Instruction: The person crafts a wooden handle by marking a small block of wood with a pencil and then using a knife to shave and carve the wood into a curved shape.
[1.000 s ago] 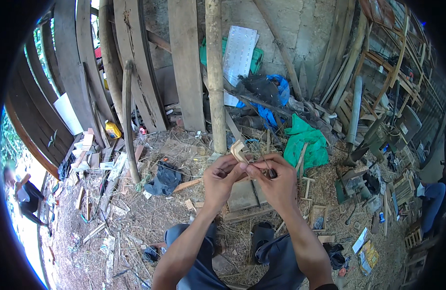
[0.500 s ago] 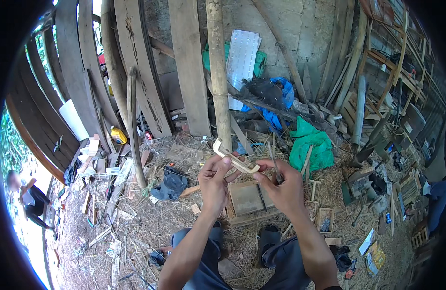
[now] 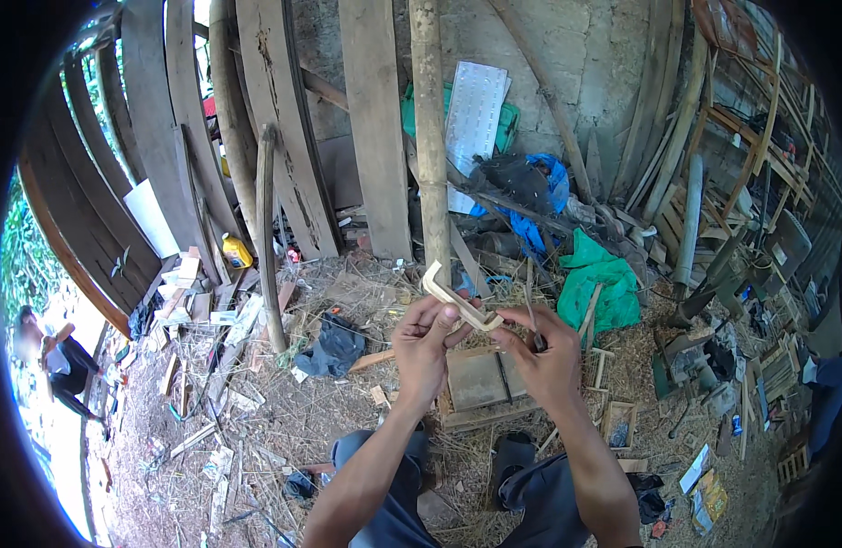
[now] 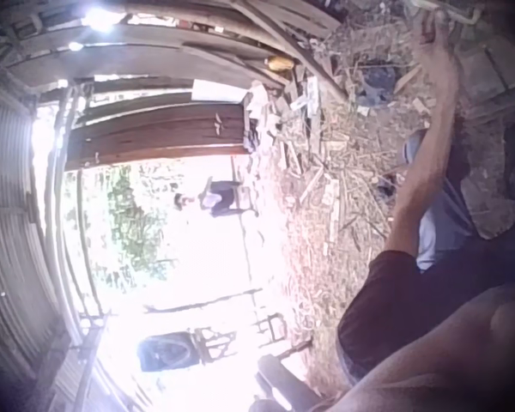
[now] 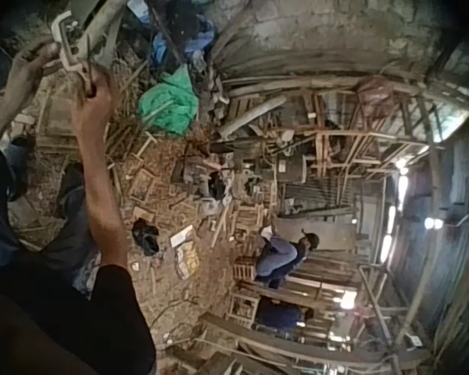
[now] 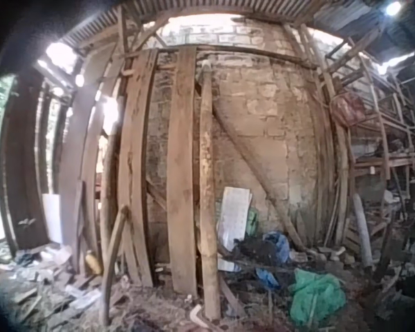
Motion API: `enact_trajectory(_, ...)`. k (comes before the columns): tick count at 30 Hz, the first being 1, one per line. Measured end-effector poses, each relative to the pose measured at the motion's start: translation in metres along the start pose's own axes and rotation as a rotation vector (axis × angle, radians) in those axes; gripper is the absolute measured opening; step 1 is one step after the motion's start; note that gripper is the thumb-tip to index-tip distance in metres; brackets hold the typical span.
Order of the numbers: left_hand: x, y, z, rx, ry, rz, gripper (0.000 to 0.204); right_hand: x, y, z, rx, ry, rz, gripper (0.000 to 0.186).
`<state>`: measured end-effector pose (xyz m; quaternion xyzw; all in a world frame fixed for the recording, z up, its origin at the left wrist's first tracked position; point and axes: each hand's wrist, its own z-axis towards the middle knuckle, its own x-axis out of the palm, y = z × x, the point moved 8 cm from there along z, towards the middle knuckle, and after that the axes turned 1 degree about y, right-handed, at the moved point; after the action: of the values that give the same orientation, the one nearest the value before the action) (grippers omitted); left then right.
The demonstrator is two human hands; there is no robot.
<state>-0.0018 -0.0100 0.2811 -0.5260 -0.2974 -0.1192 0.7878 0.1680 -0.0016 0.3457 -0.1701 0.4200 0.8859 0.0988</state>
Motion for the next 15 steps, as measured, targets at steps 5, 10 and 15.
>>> enact_trajectory(5,0.0018,0.0001,-0.0009,0.009,0.021,-0.024,0.026,0.0000,-0.0052,0.0013,-0.009,0.008,0.023,0.023)
enact_trajectory(10,0.0047,0.0033,-0.0008,0.002,0.025,-0.010,0.027,-0.0022,-0.0030,0.0015,-0.094,-0.014,-0.030,0.023)
enact_trajectory(15,0.0066,-0.0008,-0.0017,-0.001,0.022,0.003,0.027,-0.0047,0.0011,0.0012,-0.080,-0.032,-0.032,0.023)
